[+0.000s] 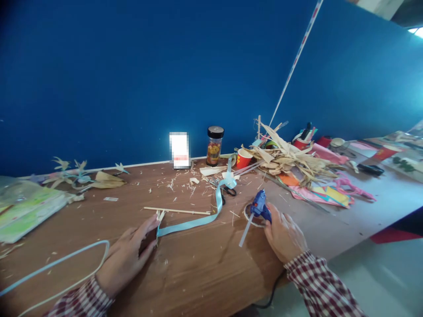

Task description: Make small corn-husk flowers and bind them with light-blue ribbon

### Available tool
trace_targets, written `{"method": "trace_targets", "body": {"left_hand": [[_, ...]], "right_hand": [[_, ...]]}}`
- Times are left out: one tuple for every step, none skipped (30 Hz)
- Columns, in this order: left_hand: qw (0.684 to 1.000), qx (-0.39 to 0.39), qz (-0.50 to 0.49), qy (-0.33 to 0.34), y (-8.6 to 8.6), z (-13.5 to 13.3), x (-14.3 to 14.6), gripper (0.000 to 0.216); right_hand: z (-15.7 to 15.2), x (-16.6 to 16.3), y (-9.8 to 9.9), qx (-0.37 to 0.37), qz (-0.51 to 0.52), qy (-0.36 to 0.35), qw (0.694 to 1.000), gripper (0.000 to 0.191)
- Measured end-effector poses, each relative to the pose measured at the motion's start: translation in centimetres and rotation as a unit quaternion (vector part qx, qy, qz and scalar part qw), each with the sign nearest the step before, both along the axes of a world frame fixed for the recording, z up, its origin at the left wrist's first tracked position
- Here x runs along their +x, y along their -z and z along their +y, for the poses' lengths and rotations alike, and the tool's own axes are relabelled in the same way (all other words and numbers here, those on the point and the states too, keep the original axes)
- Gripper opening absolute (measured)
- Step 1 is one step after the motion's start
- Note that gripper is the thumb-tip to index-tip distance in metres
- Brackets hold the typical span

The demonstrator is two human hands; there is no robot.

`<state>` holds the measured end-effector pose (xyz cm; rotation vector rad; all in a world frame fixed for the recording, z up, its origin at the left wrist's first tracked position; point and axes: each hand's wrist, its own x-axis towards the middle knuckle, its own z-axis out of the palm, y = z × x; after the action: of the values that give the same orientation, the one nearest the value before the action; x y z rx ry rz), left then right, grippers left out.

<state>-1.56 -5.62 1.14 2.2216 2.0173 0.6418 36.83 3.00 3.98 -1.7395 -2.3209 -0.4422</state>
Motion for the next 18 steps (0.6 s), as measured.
{"method": "trace_targets", "body": {"left_hand": [[1.0,-0.004,0.001,0.0,0.0,0.0,0.0,0.052],[1.0,-0.007,0.001,0.001,0.0,0.0,0.1,0.053],[1.0,-0.007,-0.001,0.001,-0.1,0.0,0.2,0.054],[1.0,-0.004,-0.004,0.003,-0.1,-0.1,0.2,0.055],[1.0,0.0,-0.008,0.003,-0.2,-0.1,0.3,0.055],[1.0,0.001,-0.011,0.004,-0.2,-0.2,0.4,0.056],[1.0,0.0,-0.013,0.001,-0.3,-0.3,0.4,0.056],[1.0,-0.004,-0.014,-0.002,-0.4,-0.3,0.5,0.057],[1.0,-0.007,-0.014,-0.004,-0.5,-0.4,0.5,0.058],[1.0,-0.009,-0.014,-0.007,-0.5,-0.4,0.6,0.058],[1.0,-0.01,-0.014,-0.008,-0.6,-0.4,0.6,0.058],[1.0,-0.009,-0.014,-0.007,-0.6,-0.4,0.6,0.058],[1.0,-0.008,-0.013,-0.006,-0.7,-0.4,0.6,0.059],[1.0,-0.006,-0.012,-0.003,-0.7,-0.4,0.6,0.059],[1.0,-0.005,-0.011,-0.001,-0.7,-0.3,0.6,0.06],[1.0,-0.005,-0.008,0.0,-0.7,-0.4,0.6,0.061],[1.0,-0.006,-0.005,-0.002,-0.7,-0.4,0.6,0.061],[1.0,-0.01,0.0,-0.006,-0.7,-0.4,0.6,0.062]], "right_hand": [[0.0,0.3,0.2,-0.008,-0.003,-0.003,1.0,0.042],[-0.1,0.6,0.5,-0.015,-0.001,-0.005,1.0,0.043],[0.0,0.9,0.7,-0.025,0.002,-0.009,1.0,0.043],[0.0,1.4,0.9,-0.036,0.007,-0.013,0.999,0.044],[0.0,1.9,0.9,-0.045,0.012,-0.014,0.999,0.045],[0.0,2.4,0.8,-0.053,0.014,-0.014,0.998,0.048],[0.0,2.9,0.4,-0.055,0.016,-0.011,0.998,0.051],[-0.2,3.2,-0.2,-0.054,0.017,-0.013,0.998,0.053],[-0.4,3.3,-1.0,-0.043,0.019,-0.01,0.999,0.054],[-0.7,3.0,-2.0,-0.028,0.031,-0.003,0.999,0.052],[-1.2,2.1,-3.1,-0.005,0.06,0.006,0.998,0.048],[-1.6,0.8,-4.1,0.003,0.105,-0.001,0.995,0.044],[-2.1,-1.1,-5.0,-0.013,0.159,-0.029,0.987,0.04],[-2.5,-3.3,-5.7,-0.024,0.211,-0.069,0.975,0.034],[-2.8,-6.0,-6.1,-0.05,0.24,-0.12,0.962,0.027],[-2.9,-8.7,-6.2,-0.097,0.249,-0.173,0.948,0.023],[-2.8,-11.5,-5.9,-0.136,0.246,-0.227,0.932,0.02],[-2.5,-14.1,-5.5,-0.169,0.233,-0.273,0.918,0.02]]}}
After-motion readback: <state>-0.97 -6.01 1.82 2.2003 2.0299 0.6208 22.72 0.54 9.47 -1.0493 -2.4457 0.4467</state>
